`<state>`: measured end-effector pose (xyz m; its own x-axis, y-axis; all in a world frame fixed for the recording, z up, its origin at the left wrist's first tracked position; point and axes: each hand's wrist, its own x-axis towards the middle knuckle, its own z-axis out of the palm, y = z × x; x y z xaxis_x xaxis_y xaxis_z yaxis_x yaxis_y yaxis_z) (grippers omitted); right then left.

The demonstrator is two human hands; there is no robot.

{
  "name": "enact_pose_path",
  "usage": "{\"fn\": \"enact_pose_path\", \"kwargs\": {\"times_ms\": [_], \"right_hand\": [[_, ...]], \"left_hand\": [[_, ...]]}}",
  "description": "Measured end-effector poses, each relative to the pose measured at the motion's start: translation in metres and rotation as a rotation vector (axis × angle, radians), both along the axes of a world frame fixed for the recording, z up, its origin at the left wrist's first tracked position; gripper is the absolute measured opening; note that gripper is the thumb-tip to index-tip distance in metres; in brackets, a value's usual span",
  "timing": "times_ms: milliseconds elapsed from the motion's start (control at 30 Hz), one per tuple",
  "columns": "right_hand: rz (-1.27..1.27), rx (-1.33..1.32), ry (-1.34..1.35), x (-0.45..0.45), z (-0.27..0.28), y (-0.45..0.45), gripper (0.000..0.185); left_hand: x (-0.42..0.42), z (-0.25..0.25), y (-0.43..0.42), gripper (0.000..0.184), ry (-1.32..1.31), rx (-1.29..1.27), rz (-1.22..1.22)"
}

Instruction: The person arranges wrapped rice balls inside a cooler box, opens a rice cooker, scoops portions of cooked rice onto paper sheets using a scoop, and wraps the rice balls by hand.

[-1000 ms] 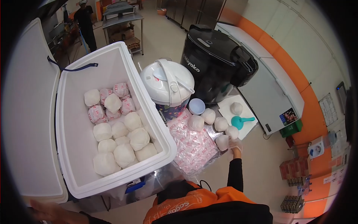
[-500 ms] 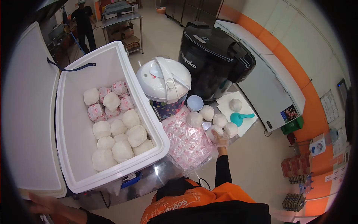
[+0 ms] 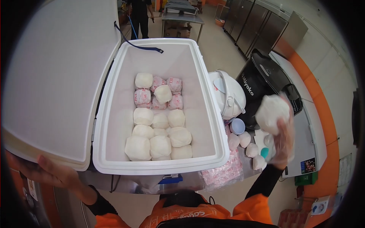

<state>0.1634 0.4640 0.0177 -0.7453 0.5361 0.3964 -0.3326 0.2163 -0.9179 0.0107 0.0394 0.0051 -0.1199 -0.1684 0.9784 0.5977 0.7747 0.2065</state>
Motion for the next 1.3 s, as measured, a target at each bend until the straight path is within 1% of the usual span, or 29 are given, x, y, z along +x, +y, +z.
{"fn": "enact_pose_path", "kwargs": {"times_ms": [67,100,133,167,200,233,333,433,567,733,833,933,1033,1100,1167,1300], "right_hand": [[0.279,0.157,-0.232,-0.063,0.037,-0.026,0.071],[0.411,0.309,-0.308,-0.101,0.039,-0.037,0.070],[0.496,0.664,-0.357,-0.148,0.030,-0.040,0.068],[0.640,0.774,-0.318,-0.185,0.015,-0.055,0.063],[0.612,0.984,-0.385,-0.221,-0.009,-0.071,0.062],[0.740,1.058,-0.549,-0.249,-0.027,-0.090,0.064],[0.786,1.411,-0.711,-0.289,-0.110,-0.124,0.068],[0.910,1.417,-0.865,-0.290,-0.170,-0.130,0.070],[1.004,1.208,-1.011,-0.283,-0.191,-0.132,0.072],[1.020,0.703,-1.209,-0.272,-0.195,-0.131,0.074],[0.956,0.371,-1.291,-0.263,-0.198,-0.132,0.076],[0.866,0.092,-1.328,-0.250,-0.204,-0.132,0.071],[1.024,0.681,-1.478,-0.268,-0.196,-0.134,0.055],[1.141,1.025,-1.456,-0.277,-0.191,-0.140,0.045],[1.179,1.180,-1.352,-0.274,-0.195,-0.141,0.037],[1.084,1.099,-1.012,-0.249,-0.236,-0.141,0.024]], "left_hand": [[0.000,-0.002,0.000,0.053,-0.013,0.029,0.009],[0.000,-0.001,0.003,0.053,-0.016,0.042,-0.004],[0.000,0.000,0.004,0.053,-0.018,0.054,-0.018],[0.000,0.001,0.005,0.053,-0.028,0.050,0.018],[0.001,0.000,0.003,0.054,-0.035,0.034,0.032],[0.001,-0.002,0.001,0.054,-0.040,0.016,0.045],[0.001,-0.003,0.000,0.055,-0.050,0.018,0.079],[0.000,-0.004,-0.002,0.055,-0.046,0.011,0.072],[0.002,-0.004,-0.001,0.055,-0.045,0.032,0.075],[0.003,-0.002,-0.002,0.057,-0.027,0.013,0.136],[0.002,-0.001,0.000,0.059,-0.011,0.023,0.153],[0.000,-0.001,0.004,0.061,0.004,0.072,0.157],[-0.002,-0.001,0.000,0.061,0.024,0.041,0.138],[-0.001,-0.002,-0.002,0.062,0.012,0.049,0.140],[0.000,-0.003,0.000,0.063,-0.008,0.051,0.141],[0.002,-0.003,0.000,0.065,-0.033,0.047,0.145]]}}
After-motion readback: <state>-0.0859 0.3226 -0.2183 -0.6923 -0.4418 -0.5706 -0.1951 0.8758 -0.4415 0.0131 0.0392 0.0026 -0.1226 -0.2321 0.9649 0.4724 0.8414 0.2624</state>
